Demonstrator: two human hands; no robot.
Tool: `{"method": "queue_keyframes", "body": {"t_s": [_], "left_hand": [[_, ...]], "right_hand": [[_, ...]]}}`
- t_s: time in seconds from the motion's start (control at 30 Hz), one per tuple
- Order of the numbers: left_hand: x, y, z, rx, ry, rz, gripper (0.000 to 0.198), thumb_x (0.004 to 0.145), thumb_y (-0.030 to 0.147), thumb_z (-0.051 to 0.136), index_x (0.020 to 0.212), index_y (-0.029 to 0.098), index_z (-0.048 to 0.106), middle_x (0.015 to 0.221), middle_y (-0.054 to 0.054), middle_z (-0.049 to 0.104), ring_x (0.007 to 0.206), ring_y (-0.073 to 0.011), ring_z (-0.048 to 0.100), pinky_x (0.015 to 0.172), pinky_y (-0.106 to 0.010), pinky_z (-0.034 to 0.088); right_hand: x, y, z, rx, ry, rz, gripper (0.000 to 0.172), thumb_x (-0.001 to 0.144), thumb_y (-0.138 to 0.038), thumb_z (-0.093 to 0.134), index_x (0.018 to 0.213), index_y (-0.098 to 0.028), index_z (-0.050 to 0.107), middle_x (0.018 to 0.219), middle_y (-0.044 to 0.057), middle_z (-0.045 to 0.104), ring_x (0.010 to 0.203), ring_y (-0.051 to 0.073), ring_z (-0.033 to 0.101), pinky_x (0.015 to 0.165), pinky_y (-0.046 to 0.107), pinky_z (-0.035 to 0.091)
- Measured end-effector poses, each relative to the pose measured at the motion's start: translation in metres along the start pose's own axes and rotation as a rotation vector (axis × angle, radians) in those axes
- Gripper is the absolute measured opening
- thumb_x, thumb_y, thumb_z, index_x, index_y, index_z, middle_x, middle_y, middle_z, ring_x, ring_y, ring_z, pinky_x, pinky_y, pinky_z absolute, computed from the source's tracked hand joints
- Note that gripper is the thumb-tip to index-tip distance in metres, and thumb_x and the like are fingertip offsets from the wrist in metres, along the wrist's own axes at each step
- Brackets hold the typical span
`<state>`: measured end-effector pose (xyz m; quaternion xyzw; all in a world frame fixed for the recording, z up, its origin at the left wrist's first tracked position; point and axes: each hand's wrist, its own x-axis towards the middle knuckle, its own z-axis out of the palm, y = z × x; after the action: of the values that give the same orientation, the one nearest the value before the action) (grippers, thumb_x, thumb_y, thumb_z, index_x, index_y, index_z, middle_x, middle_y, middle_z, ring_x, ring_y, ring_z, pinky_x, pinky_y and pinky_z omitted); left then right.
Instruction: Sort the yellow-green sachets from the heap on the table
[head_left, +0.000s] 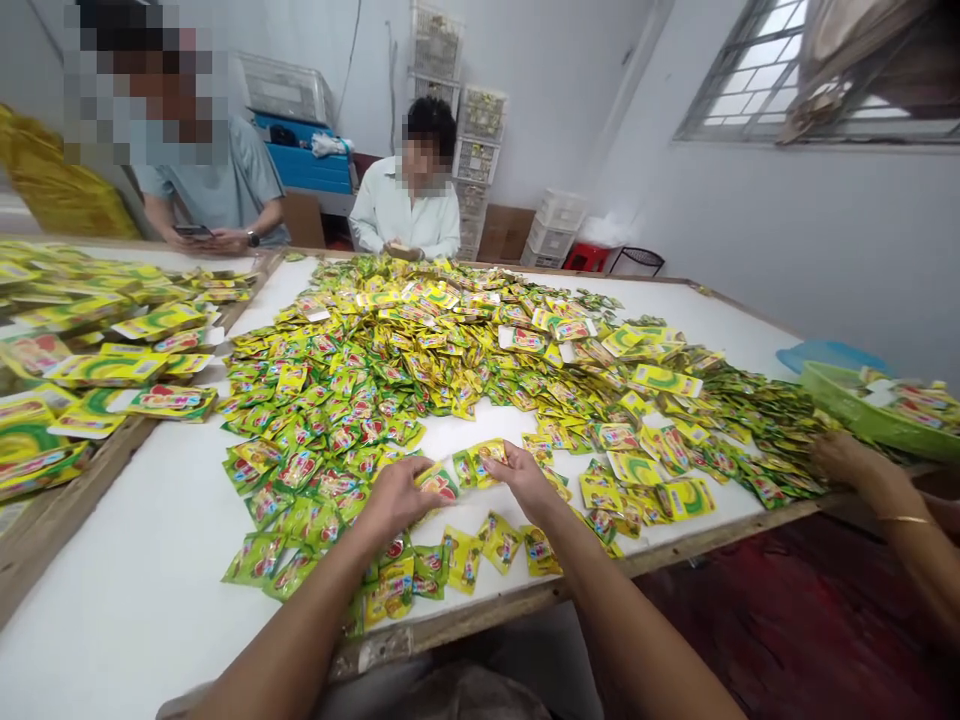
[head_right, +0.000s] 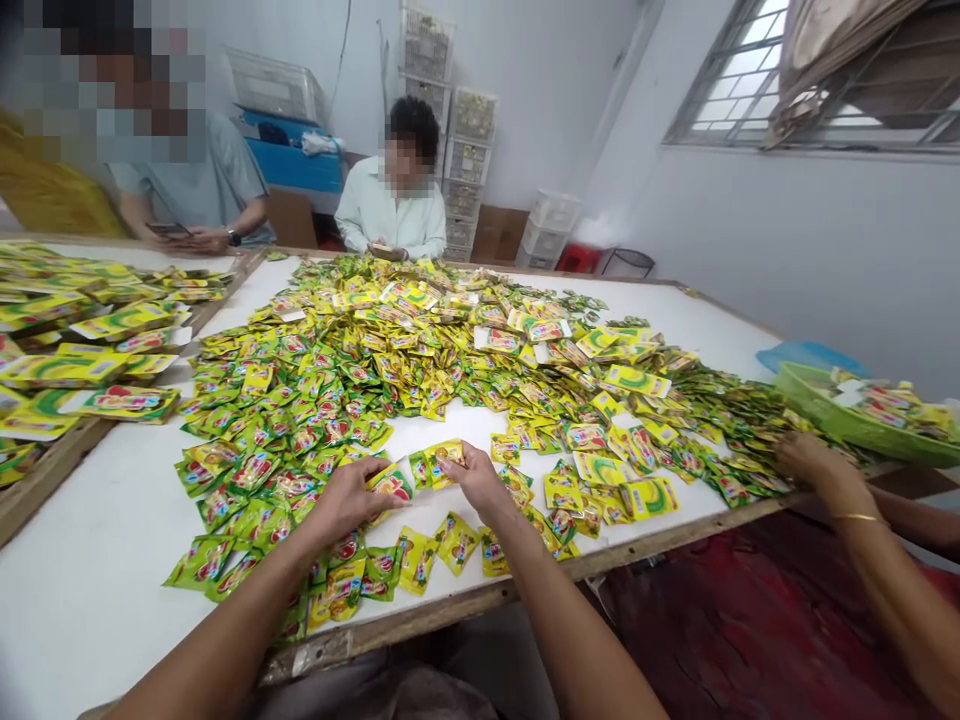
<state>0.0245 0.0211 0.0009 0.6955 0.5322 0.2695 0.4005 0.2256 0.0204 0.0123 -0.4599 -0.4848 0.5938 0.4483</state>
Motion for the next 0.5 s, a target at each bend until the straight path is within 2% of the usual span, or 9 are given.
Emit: {"method": "queue_keyframes", "body": {"t_s": [0.1,0.2,0.37,0.43,0.5], "left_hand": [[0.002,-0.004,0.001,-0.261,-0.067,-0.065,0.034,0.062,0.047,0.069,0.069,0.014,0.065,0.065,-0.001,0.062,0.061,-0.0162,0.054,0.056,-0.024,0.038],[0.001,-0.003,0.005,-0.430,-0.058,-0.126,0.037,0.059,0.050,0.071,0.063,0.014,0.060,0.058,0.001,0.056,0.052,-0.0112,0.046,0.050,-0.022,0.032],[0.000,0.006,0.008,-0.557,-0.056,-0.162,0.039,0.055,0.048,0.076,0.064,0.013,0.061,0.056,0.003,0.054,0.050,-0.0087,0.043,0.050,-0.021,0.032],[-0.001,0.008,0.006,-0.631,-0.034,-0.138,0.037,0.056,0.045,0.077,0.069,0.013,0.063,0.060,0.002,0.058,0.054,-0.0096,0.048,0.054,-0.021,0.037],[-0.002,0.009,0.002,-0.721,-0.063,-0.102,0.037,0.061,0.044,0.075,0.080,0.014,0.066,0.071,0.000,0.064,0.064,-0.0126,0.056,0.063,-0.023,0.042]], "right_hand": [[-0.002,-0.004,-0.005,-0.157,-0.065,0.005,0.023,0.071,-0.037,0.065,0.085,-0.019,0.061,0.074,-0.001,0.065,0.070,0.016,0.058,0.068,0.028,0.044],[-0.001,-0.013,-0.011,-0.387,-0.125,0.003,0.022,0.071,-0.036,0.064,0.081,-0.017,0.064,0.073,-0.001,0.065,0.071,0.016,0.056,0.066,0.026,0.042],[0.007,-0.023,-0.005,-0.548,-0.063,-0.067,0.020,0.068,-0.037,0.065,0.072,-0.017,0.065,0.067,-0.002,0.064,0.068,0.016,0.054,0.064,0.025,0.041],[0.011,-0.022,0.002,-0.547,-0.011,-0.121,0.020,0.069,-0.037,0.064,0.072,-0.018,0.065,0.067,-0.002,0.063,0.068,0.016,0.053,0.064,0.025,0.040],[0.013,-0.017,0.008,-0.524,0.044,-0.150,0.021,0.072,-0.038,0.061,0.073,-0.018,0.064,0.069,-0.002,0.063,0.068,0.015,0.053,0.065,0.025,0.040]]}}
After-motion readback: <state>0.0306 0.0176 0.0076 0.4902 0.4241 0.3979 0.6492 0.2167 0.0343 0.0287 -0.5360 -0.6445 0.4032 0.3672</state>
